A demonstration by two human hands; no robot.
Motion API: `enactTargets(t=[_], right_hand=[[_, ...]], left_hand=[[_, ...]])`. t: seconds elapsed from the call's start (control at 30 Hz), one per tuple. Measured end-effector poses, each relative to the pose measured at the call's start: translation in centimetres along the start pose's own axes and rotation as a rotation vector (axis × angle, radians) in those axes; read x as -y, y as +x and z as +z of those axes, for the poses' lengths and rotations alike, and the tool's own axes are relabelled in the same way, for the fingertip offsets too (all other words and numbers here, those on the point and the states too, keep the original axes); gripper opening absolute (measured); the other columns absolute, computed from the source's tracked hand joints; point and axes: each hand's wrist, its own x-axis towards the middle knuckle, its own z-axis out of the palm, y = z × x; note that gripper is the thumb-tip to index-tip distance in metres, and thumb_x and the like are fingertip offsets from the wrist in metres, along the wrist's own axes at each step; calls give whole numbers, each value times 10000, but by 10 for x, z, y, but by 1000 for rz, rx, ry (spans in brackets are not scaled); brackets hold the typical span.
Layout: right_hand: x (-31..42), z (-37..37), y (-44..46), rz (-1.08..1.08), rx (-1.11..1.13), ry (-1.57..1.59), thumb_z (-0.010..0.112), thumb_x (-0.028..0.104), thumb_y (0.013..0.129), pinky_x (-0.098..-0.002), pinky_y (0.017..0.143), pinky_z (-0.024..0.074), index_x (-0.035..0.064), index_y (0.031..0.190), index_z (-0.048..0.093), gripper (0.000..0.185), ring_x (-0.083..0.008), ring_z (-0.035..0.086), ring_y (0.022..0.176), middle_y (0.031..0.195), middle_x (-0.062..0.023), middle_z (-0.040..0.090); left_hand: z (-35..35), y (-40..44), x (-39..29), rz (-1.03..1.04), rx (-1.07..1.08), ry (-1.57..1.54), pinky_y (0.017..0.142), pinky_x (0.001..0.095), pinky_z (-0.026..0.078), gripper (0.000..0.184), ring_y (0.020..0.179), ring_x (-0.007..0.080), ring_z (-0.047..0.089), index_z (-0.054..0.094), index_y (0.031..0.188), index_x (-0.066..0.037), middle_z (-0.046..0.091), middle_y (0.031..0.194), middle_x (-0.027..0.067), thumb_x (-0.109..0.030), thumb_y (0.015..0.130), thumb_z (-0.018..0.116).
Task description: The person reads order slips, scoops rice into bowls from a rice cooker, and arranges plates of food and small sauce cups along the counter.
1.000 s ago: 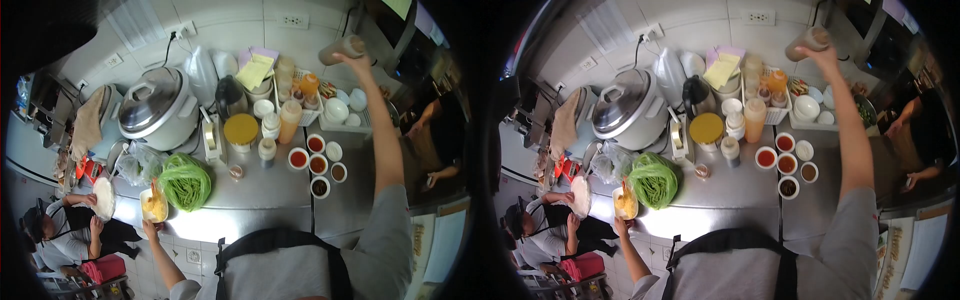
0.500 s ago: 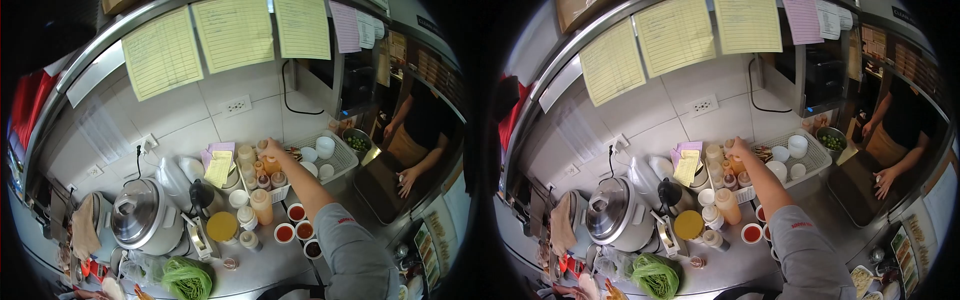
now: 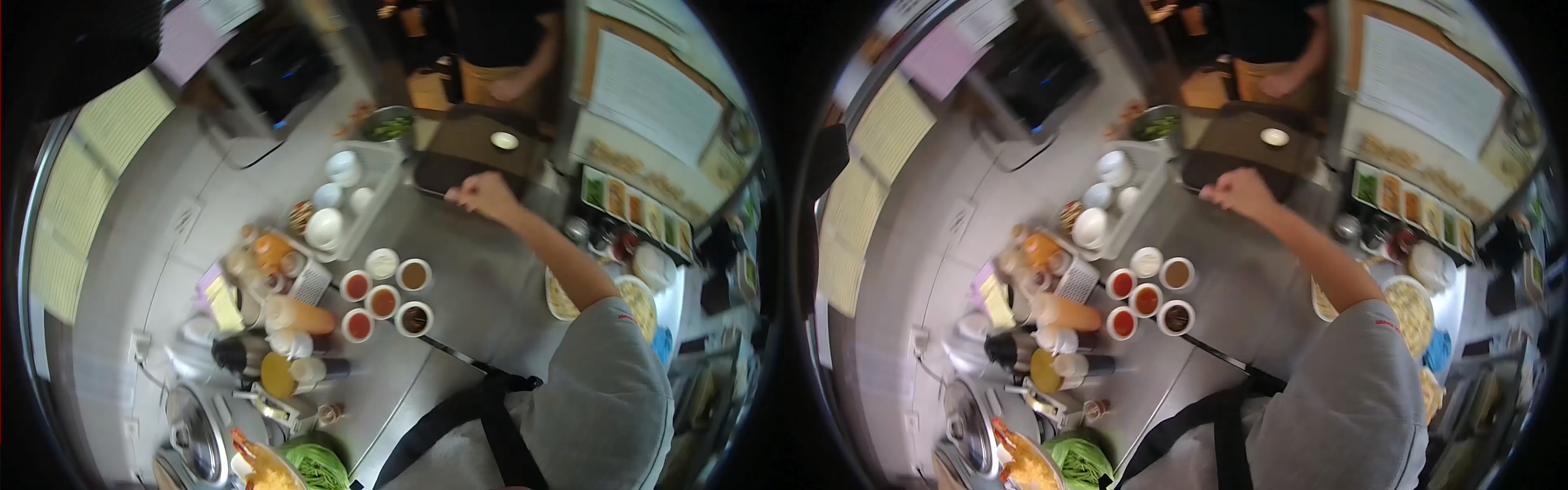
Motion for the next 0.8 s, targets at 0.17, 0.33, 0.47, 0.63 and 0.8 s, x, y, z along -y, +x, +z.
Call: enactTargets(t=[0.17, 0.33, 0.47, 0.63, 0.8], right_hand=[[-142, -193, -78, 65, -655, -287, 534, 201, 897, -382, 741, 508, 85, 1036, 692, 240, -290, 670, 833, 828, -139, 696], [-227, -317, -133, 242, -825, -816, 627, 203, 839, -426, 824, 495, 144, 1106, 675, 277, -340, 609, 918, 960, -132, 664], [-226, -335, -126, -12, -667, -893, 695, 192, 783, -413, 874, 482, 149, 1077, 694, 298, -327, 557, 1032, 1067, -114, 643], [-248, -343, -104, -21, -565, -819, 712, 199, 765, -409, 877, 477, 109, 999, 717, 250, -313, 573, 997, 991, -90, 678], [-257, -356, -89, -123, -439, -871, 662, 174, 786, -401, 844, 483, 46, 899, 713, 178, -324, 588, 978, 936, -124, 687]], left_hand=[[114, 9, -34, 29, 296, -18, 465, 297, 478, 480, 645, 205, 619, 492, 1211, -29, 625, 900, 104, -402, 910, 528], [249, -15, -57, 139, 618, -44, 451, 258, 439, 449, 670, 153, 605, 503, 1198, -52, 616, 947, 62, -402, 918, 533], [359, -46, -40, 67, 765, -158, 498, 313, 531, 391, 669, 213, 641, 436, 1219, -5, 627, 927, 135, -255, 921, 479], [473, -111, -18, -51, 949, -212, 455, 321, 555, 336, 577, 252, 652, 403, 1180, 53, 633, 837, 188, -174, 932, 404], [526, -169, 7, -13, 1098, -313, 451, 291, 546, 301, 557, 223, 646, 410, 1167, 64, 640, 829, 180, -161, 974, 360]])
